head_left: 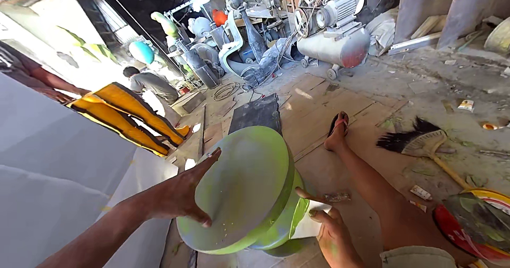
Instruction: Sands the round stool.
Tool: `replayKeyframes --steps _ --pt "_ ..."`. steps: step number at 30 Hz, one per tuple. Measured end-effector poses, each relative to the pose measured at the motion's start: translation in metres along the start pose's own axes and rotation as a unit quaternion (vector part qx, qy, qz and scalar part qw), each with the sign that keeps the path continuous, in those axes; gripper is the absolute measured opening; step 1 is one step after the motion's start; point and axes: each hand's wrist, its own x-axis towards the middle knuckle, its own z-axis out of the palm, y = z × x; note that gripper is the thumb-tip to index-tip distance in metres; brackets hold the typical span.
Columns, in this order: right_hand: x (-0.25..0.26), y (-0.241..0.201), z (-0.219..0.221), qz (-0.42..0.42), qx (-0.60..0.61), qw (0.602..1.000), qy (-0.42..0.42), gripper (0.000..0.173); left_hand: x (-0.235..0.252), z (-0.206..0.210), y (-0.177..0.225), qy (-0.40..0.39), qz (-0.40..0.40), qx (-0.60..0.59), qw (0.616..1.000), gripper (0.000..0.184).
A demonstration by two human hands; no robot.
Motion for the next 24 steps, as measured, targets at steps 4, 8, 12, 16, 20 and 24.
replayKeyframes --steps 4,8,12,16,20,24 --pt "0.006 -0.012 0.003 0.085 0.124 0.989 0.000 0.029 0.005 0.005 -0.003 -0.055 -0.024 -0.072 0.996 0.164" --pt "0.010 -0.028 0.007 0.108 0.149 0.983 0.004 0.027 0.000 0.006 -0.005 -0.056 0.003 -0.102 0.993 0.158" --pt "0.024 -0.019 -0.008 0.057 0.186 0.973 -0.128 0.025 0.002 0.007 -0.013 -0.041 0.025 -0.113 0.992 0.158" --pt "0.053 -0.036 0.006 0.084 0.130 0.980 -0.127 0.021 0.004 0.005 -0.028 -0.051 0.011 -0.131 0.990 0.159" --pt "0.093 -0.011 0.003 0.057 0.169 0.958 -0.224 0.028 0.003 -0.004 -0.037 -0.049 -0.050 -0.155 0.985 0.160" --pt "0.144 -0.011 0.003 0.068 0.143 0.948 -0.275 0.028 0.006 -0.010 -0.032 -0.041 -0.110 -0.197 0.973 0.160"
